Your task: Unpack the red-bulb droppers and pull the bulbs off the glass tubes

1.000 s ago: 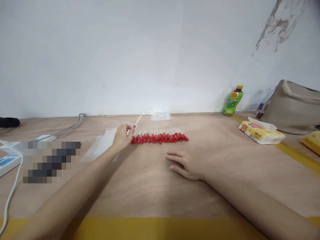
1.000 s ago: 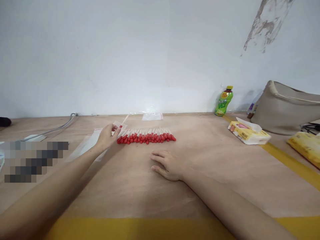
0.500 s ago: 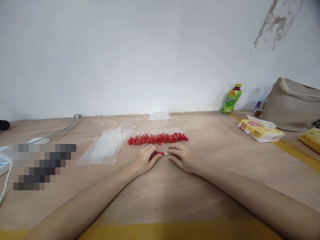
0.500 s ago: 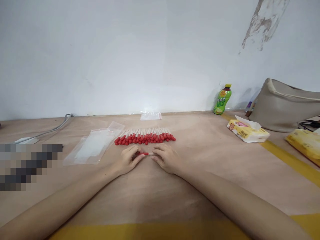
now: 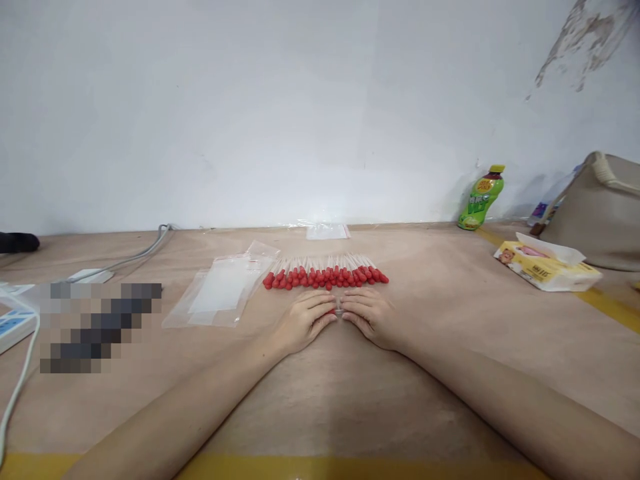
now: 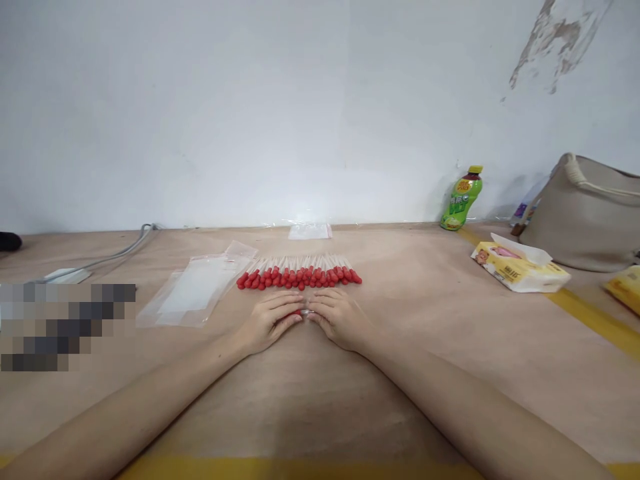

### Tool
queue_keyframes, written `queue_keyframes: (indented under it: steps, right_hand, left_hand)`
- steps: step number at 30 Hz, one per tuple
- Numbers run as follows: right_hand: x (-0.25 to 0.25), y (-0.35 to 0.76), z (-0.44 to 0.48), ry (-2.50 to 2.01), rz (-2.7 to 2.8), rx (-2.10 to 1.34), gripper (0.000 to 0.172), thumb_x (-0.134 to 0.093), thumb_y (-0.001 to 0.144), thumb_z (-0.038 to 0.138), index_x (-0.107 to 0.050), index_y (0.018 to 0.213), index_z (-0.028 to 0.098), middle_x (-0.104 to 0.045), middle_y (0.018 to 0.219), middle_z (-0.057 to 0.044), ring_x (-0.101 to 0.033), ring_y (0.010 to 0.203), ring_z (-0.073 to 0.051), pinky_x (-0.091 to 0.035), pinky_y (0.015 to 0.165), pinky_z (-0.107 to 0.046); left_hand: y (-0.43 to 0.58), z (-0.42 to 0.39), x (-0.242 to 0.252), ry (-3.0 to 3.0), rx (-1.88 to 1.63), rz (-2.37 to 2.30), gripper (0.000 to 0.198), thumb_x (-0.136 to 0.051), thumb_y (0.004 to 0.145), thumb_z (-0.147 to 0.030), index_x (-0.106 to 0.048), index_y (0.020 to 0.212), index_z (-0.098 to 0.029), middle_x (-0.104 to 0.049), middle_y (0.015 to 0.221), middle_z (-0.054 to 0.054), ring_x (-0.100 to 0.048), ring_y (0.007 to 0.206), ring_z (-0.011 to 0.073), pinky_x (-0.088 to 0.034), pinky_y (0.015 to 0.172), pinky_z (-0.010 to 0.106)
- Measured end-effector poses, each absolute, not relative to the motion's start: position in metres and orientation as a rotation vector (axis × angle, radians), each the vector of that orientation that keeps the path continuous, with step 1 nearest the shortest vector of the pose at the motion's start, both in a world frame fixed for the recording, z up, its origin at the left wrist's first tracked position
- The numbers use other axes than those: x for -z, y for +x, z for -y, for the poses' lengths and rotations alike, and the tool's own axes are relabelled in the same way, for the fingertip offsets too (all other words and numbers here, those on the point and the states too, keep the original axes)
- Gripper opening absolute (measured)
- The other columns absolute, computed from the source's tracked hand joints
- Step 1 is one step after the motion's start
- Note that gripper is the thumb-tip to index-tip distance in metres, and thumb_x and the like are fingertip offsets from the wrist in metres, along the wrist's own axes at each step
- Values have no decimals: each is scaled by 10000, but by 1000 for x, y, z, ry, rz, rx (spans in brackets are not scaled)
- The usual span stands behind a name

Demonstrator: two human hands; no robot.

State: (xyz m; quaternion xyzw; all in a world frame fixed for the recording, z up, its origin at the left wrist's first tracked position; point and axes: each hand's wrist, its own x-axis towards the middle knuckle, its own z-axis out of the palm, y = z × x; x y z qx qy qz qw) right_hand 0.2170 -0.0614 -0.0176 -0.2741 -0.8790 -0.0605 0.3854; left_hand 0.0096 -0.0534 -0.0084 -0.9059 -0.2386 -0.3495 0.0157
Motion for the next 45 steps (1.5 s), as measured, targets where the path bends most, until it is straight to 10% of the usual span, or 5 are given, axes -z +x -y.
queue_keyframes:
  steps: [45]
  right_hand:
    - [9, 215, 69, -530, 2309, 432, 185, -440, 862, 170, -588, 967, 135, -650, 1022, -99, -551, 1063, -179, -427, 982, -370]
  left_hand:
    - [5, 63, -6, -2760, 785, 646, 184, -408, 894, -237, -559, 954, -149, -587, 1163, 78, -443, 1193, 190, -340, 1032, 414]
